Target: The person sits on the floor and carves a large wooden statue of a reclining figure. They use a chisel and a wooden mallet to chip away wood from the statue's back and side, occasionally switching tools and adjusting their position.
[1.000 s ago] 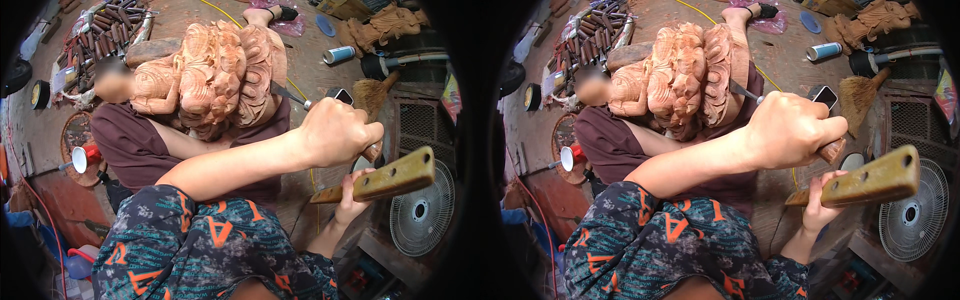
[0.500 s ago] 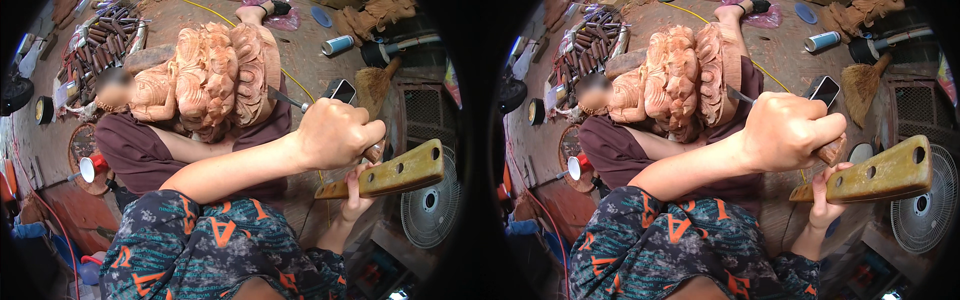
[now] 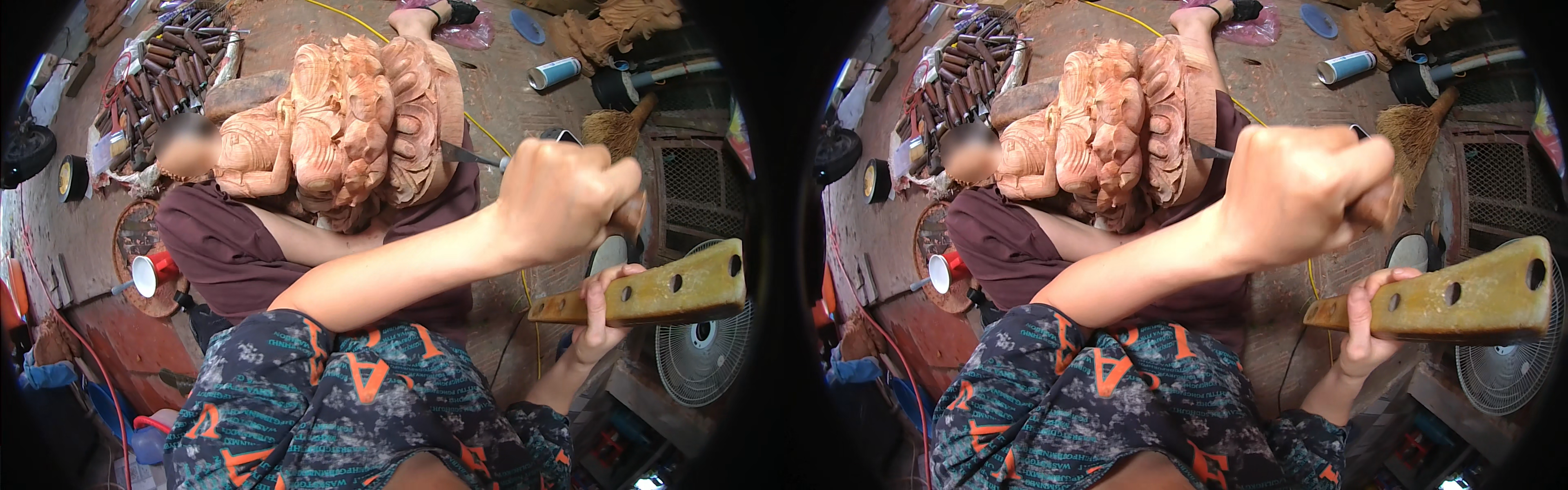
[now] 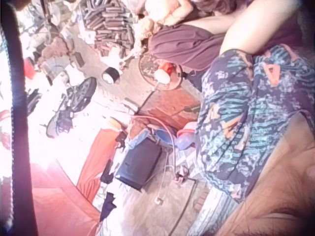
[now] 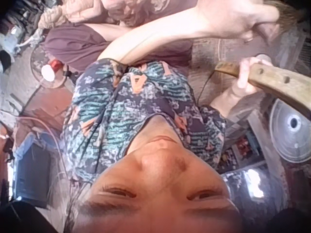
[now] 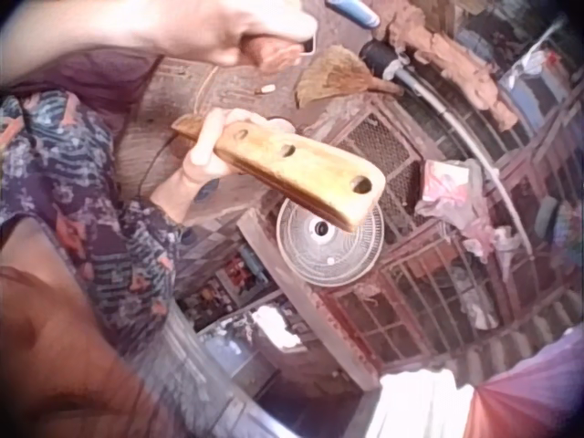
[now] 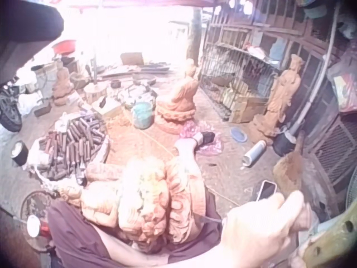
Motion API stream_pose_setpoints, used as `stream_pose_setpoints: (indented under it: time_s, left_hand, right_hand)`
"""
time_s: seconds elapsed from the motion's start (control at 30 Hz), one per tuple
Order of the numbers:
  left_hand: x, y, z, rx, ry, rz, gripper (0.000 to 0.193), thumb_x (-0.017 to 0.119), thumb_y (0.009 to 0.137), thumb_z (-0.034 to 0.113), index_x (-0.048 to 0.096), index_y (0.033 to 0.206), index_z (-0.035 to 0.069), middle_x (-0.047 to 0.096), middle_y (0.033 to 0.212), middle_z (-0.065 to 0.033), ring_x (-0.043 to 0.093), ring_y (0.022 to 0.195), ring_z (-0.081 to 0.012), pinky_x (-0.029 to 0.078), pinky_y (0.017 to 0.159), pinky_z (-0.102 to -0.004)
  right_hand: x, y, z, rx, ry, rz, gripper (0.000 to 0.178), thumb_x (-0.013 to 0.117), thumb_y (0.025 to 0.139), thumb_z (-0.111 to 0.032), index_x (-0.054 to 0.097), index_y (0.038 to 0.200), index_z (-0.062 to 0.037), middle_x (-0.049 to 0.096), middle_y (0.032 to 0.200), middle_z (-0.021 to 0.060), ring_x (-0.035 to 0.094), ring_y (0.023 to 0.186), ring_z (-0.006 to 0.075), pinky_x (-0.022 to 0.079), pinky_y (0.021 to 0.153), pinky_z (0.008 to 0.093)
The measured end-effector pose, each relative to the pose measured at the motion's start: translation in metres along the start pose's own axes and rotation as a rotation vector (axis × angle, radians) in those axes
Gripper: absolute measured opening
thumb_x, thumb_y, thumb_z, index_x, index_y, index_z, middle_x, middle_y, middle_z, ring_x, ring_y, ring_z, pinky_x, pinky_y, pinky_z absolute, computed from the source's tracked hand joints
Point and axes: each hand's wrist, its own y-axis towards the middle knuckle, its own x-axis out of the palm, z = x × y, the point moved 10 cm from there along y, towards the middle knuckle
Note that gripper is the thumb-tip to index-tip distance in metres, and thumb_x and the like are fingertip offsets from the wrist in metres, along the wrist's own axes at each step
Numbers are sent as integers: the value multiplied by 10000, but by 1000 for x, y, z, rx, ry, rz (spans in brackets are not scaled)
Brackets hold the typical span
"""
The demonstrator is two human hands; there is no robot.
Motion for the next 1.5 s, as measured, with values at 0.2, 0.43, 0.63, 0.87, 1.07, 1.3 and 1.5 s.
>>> stream_pose_setpoints:
  time_s: [0.2, 0.43, 0.63, 0.87, 1.07, 1.3, 1.5]
  left_hand:
    - [2, 6, -9, -26, -58, -49, 183, 723, 603, 160, 554, 672, 139, 567, 559, -42, 597, 508, -239, 434, 420, -365]
    - [4, -6, 1, 39, -19, -95, 207, 707, 644, 216, 520, 675, 134, 509, 544, -19, 574, 488, -234, 412, 388, -376]
    - [3, -10, 1, 60, -19, -102, 209, 711, 635, 207, 525, 697, 134, 513, 560, -21, 577, 501, -238, 418, 401, -372]
    - [7, -11, 3, 75, -13, -122, 206, 712, 624, 188, 530, 703, 134, 515, 569, -31, 578, 512, -243, 424, 414, -368]
    - [1, -13, 1, 66, 8, -148, 242, 725, 608, 186, 507, 690, 117, 487, 562, -46, 558, 502, -253, 407, 420, -368]
    - [3, -14, 1, 69, -1, -182, 260, 736, 665, 217, 497, 668, 113, 467, 561, -41, 536, 486, -246, 396, 423, -361]
    - [8, -45, 36, 185, 64, -144, 280, 699, 726, 221, 462, 612, 124, 376, 529, -20, 482, 438, -182, 355, 396, -332]
  right_hand:
    - [-7, 8, -17, -75, 6, 12, 414, 546, 818, 28, 380, 1194, -22, 433, 824, 56, 417, 717, 128, 400, 653, 267]
    - [-9, -2, -2, -69, -467, -7, 410, 605, 806, 54, 437, 1178, 26, 464, 826, 12, 455, 758, 93, 369, 762, 214]
    - [-14, 1, -9, -145, -578, 42, 401, 562, 825, 62, 405, 1192, 21, 474, 897, 47, 488, 823, 136, 397, 823, 275]
    - [-21, 9, -25, -230, 149, 97, 399, 565, 847, 44, 438, 1224, 14, 488, 886, 45, 480, 773, 110, 416, 726, 240]
    - [-3, -1, -15, -97, -475, -62, 386, 596, 823, 56, 460, 1182, 17, 472, 839, 28, 472, 769, 98, 402, 703, 224]
    - [12, -8, -17, -205, -633, -26, 347, 562, 807, 103, 476, 1133, 19, 489, 775, 33, 488, 695, 127, 415, 689, 264]
    - [-2, -23, 9, -172, -200, -6, 409, 555, 812, 98, 388, 1178, 24, 463, 1006, 81, 470, 836, 123, 398, 780, 274]
